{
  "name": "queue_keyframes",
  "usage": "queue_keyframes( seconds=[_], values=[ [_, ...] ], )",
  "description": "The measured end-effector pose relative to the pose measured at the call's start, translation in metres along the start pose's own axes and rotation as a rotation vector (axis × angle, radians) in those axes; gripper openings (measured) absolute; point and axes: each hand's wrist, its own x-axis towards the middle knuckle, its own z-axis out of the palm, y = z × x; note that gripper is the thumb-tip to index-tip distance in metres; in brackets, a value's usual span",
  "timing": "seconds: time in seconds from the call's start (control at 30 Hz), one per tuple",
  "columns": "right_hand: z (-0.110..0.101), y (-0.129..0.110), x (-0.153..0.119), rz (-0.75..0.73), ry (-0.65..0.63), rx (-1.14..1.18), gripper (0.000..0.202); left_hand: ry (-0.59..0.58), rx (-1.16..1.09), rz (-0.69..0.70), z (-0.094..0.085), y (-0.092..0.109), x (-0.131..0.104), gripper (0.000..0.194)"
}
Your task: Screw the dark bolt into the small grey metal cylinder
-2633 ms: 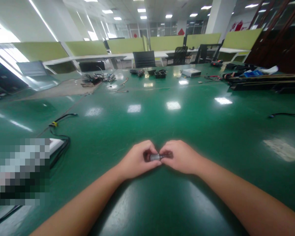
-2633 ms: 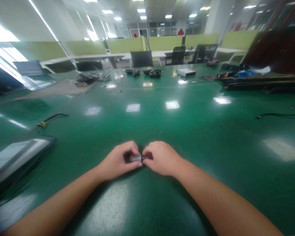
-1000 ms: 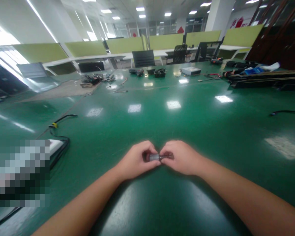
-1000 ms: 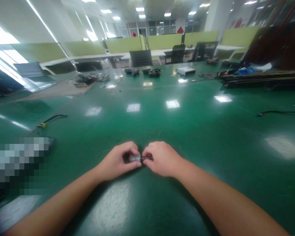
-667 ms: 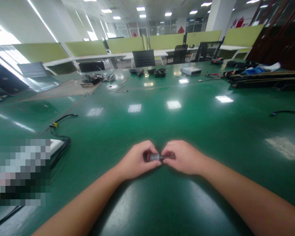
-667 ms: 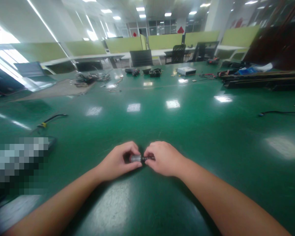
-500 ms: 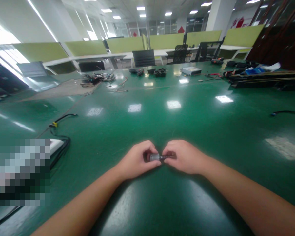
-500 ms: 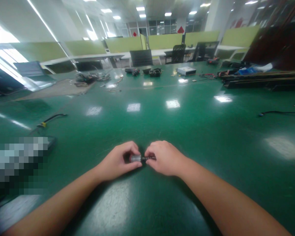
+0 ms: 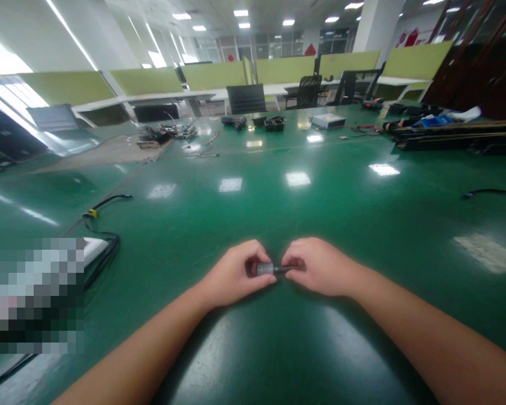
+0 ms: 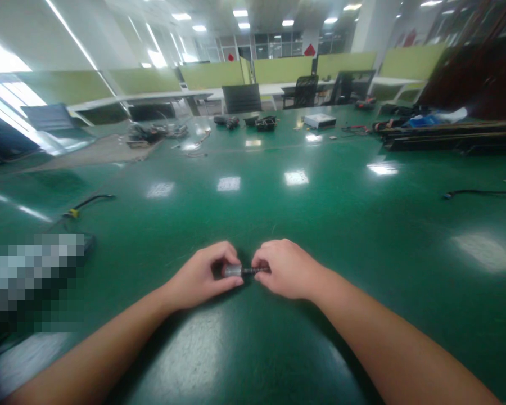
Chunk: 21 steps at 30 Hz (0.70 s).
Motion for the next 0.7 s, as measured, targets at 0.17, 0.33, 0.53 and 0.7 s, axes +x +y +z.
queue_keyframes(
  seconds=[0.17,0.33,0.53,0.7],
  values=[
    [-0.0011,0.0009,-0.0004,0.009,0.003,0.001,0.008,-0.004,-0.003,-0.002,0.0002,-0.0005,-0.0002,0.022],
    [-0.0039,-0.0007,-0.0016,0.01,-0.001,-0.015,0.008,-0.012,-0.007,-0.002,-0.0005,0.0004,-0.0003,0.022],
    [-0.0066,-0.0006,-0.004,0.024,-0.005,-0.017,0.007,-0.019,-0.003,-0.004,-0.0011,0.0003,-0.0004,0.022],
    [-0.0077,0.0012,-0.0046,0.026,-0.023,-0.029,0.008,-0.022,-0.005,-0.001,0.0002,-0.0017,-0.0003,0.022]
  ],
)
